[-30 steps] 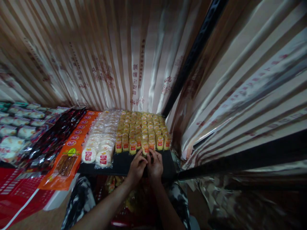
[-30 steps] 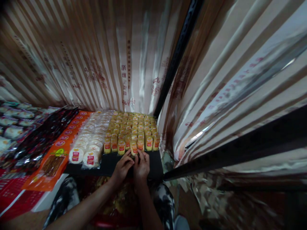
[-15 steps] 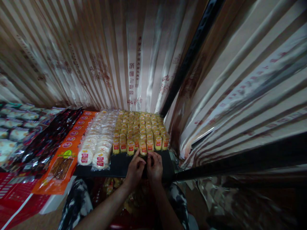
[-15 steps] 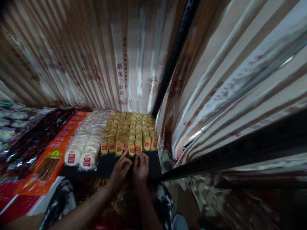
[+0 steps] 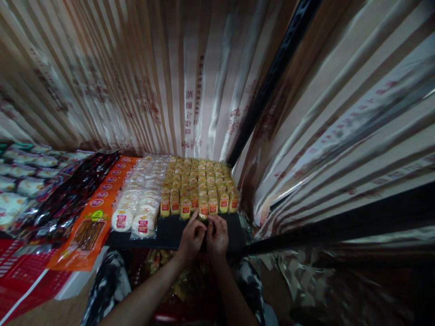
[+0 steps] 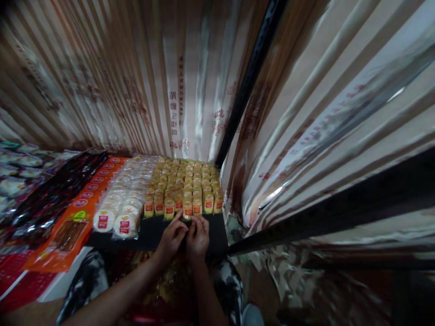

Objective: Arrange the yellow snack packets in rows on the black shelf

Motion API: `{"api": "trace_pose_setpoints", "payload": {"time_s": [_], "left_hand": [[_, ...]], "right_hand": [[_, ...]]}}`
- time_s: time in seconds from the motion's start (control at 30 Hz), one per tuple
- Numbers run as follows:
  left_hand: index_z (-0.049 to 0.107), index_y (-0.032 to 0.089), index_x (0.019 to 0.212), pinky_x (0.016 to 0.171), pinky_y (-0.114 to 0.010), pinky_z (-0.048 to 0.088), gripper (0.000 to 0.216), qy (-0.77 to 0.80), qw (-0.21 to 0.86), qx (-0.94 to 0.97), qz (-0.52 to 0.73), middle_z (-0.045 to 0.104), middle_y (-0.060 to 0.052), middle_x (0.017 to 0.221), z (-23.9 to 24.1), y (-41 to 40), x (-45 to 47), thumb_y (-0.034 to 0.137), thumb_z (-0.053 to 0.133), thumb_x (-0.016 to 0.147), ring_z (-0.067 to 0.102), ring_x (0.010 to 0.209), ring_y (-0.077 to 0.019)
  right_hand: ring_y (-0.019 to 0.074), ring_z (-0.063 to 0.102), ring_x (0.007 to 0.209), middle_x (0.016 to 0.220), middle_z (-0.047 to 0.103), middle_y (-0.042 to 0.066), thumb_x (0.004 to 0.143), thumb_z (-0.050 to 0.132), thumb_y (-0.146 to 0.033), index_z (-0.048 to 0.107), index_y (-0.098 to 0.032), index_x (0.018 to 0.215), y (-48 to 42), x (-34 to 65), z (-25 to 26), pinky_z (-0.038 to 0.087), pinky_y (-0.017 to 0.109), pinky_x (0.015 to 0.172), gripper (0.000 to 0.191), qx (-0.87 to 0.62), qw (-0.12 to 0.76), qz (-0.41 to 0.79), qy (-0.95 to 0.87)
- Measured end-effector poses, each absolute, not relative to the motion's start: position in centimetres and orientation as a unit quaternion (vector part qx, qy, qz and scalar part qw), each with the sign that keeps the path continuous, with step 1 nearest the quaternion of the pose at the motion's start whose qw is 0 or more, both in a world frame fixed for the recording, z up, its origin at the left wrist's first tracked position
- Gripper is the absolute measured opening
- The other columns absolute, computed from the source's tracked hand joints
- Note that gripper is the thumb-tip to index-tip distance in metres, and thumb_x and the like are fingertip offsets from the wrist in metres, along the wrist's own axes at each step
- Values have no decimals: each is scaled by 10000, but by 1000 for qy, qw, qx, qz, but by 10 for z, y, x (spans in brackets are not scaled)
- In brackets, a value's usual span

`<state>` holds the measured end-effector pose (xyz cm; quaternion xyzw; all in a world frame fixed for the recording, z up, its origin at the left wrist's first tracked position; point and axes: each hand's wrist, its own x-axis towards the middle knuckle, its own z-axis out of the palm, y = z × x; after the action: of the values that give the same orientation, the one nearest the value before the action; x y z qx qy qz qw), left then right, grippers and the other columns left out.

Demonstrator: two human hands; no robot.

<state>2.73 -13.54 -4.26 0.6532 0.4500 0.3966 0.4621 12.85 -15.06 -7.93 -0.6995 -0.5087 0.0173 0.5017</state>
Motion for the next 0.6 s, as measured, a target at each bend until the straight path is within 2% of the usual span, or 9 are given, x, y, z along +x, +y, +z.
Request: {"api": "trace_pose_setpoints", "payload": {"time_s": [0.1,0.33,0.43,0.5,0.6], "left_hand": [[567,189,681,941,-321,380,187,445,452,666,392,601,-141,1151,-40,-135,27,129,423,784,325,1300,-210],[559,188,661,943,-321,385,191,444,438,675,394,567,-133,1202,-40,-134,25,107,425,771,338,1292,-218],[569,194,685,943,-314,386,200,445,413,682,407,608,-121,1125,-38,-136,21,135,415,798,343,1289,-209],[589,189,746,944,-313,388,207,453,397,679,420,615,-115,1104,-36,-143,17,179,399,827,411,1239,-204],[607,162,920,956,-332,388,267,497,409,644,413,608,-115,1110,-34,-167,10,264,366,862,530,1092,-198]], "right_hand": [[182,547,882,918,556,92,862,358,-279,627,-171,915,-151,127,-80,470,326,774,294,-703,486,15,-519],[184,549,891,963,553,110,857,345,-272,628,-160,957,-150,126,-79,479,332,774,320,-714,467,29,-521],[191,543,916,957,556,111,862,338,-284,625,-158,937,-152,127,-72,475,366,806,323,-705,493,37,-509],[194,543,926,958,557,115,865,340,-296,620,-149,921,-155,126,-65,479,377,808,322,-692,526,52,-492],[177,561,877,1006,540,120,873,345,-317,593,-141,967,-164,122,-55,513,336,711,318,-659,590,103,-454]]}}
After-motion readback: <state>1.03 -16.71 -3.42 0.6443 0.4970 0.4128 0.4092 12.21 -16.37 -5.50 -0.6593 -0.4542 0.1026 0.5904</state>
